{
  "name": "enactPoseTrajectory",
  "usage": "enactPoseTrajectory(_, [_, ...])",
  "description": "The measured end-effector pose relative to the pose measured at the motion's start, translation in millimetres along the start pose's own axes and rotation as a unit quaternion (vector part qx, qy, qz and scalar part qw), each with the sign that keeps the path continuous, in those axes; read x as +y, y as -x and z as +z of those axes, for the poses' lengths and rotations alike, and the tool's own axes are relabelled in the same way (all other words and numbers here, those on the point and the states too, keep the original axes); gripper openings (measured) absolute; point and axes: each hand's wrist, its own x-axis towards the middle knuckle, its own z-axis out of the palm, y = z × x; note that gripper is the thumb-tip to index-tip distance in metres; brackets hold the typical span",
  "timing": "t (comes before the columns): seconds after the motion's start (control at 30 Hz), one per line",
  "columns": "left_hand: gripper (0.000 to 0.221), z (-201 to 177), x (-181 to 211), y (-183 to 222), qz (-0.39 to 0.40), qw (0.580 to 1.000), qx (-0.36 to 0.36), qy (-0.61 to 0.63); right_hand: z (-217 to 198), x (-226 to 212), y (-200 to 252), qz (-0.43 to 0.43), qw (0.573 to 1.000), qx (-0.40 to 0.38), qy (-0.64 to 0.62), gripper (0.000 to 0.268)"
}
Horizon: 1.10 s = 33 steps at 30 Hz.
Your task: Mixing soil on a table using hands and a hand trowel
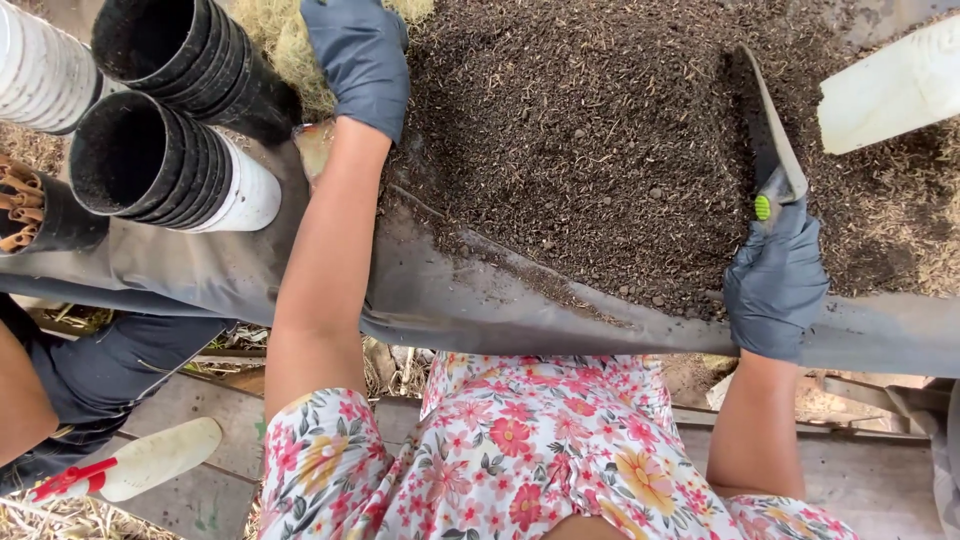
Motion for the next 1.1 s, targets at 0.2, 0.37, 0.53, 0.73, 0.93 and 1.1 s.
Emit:
enactPoseTrajectory(0.2, [0.044,-92,18,53,0.044,0.996,-0.041,0.067,-4,-7,-5,-0.007,1.0,0.019,0.01,0.038])
enactPoseTrajectory(0.37, [0.066,-93,48,72,0.151,0.846,0.06,0.508,-4,-8,-5,0.011,1.0,0.01,-0.019,0.036])
enactPoseTrajectory(0.53, [0.052,-60,73,26,0.131,0.884,-0.082,0.442,6,2,2,0.003,0.999,0.003,0.05,0.057])
enactPoseTrajectory(0.73, [0.048,7,107,13,0.183,0.919,-0.025,0.349,-6,-9,-4,0.042,0.999,-0.029,0.009,0.061])
enactPoseTrajectory(0.93, [0.027,-66,60,7,0.001,0.796,-0.095,0.598,4,-2,-1,0.026,0.999,-0.002,0.021,0.061])
enactPoseTrajectory(1.1, [0.021,-37,22,25,-0.035,0.83,-0.091,0.549,1,-8,-4,0.063,0.998,-0.002,0.011,0.033])
